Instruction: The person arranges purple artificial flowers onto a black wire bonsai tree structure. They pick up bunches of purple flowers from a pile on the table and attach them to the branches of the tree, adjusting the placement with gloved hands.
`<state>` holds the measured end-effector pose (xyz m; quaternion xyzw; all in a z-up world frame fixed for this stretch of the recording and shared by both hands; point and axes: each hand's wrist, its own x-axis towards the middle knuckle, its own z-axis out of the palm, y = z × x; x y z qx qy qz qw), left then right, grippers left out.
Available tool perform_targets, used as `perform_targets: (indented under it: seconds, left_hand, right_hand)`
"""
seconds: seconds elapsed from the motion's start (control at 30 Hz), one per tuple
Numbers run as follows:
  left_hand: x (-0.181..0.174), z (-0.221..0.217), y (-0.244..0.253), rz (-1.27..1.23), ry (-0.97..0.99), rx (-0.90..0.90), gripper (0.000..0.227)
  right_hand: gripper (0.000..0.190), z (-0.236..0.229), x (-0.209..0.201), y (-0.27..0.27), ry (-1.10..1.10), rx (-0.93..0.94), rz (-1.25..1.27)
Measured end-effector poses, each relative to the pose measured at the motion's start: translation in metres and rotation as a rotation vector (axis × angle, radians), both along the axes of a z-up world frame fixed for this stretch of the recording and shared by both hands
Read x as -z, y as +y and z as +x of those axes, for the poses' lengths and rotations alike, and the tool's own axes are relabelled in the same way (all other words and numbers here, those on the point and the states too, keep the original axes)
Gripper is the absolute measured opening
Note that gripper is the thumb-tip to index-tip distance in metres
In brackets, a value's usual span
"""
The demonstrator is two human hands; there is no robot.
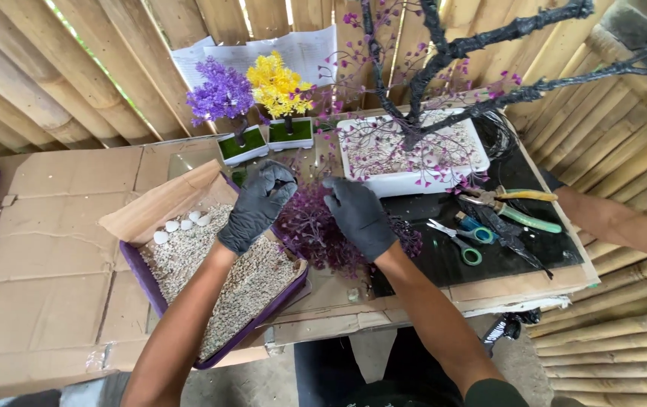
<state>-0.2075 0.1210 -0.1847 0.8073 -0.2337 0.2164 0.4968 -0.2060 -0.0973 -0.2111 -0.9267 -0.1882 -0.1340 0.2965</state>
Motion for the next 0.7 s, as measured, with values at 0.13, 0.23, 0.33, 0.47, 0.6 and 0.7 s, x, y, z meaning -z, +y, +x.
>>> perform_targets:
  seconds: [0.13, 0.23, 0.33, 0.47, 0.6, 0.7]
  left_hand:
    - [0.015, 0.0, 0.017, -0.076, 0.06, 0.034, 0.012]
    - [0.041, 0.001, 0.027, -0.196, 0.15, 0.116, 0.018]
    - [0.063, 0.01, 0.022, -0.321, 0.234, 0.223, 0.024]
    - [0.075, 0.01, 0.019, -0.21, 0.124, 0.127, 0.029]
    - [0.111, 0.024, 0.027, -0.524, 0.402, 0.274, 0.023]
    - [0.117, 0.018, 0.024, -0.027, -0.034, 0.01, 0.045]
  right_hand:
    - [0.033, -0.002, -0.004, 0.0, -0.048, -0.025, -0.135]
    - [0.04, 0.006, 0.004, 0.002, 0.062, -0.044, -0.2]
    - [0.046, 0.01, 0.009, 0.004, 0.105, -0.052, -0.237]
    - [0.047, 0.001, 0.006, 0.006, 0.091, -0.083, -0.312]
    - [0.046, 0.035, 0.087, -0.004, -0.078, -0.161, -0.317]
    - [0.047, 0.058, 0.141, -0.01, -0.196, -0.164, -0.36]
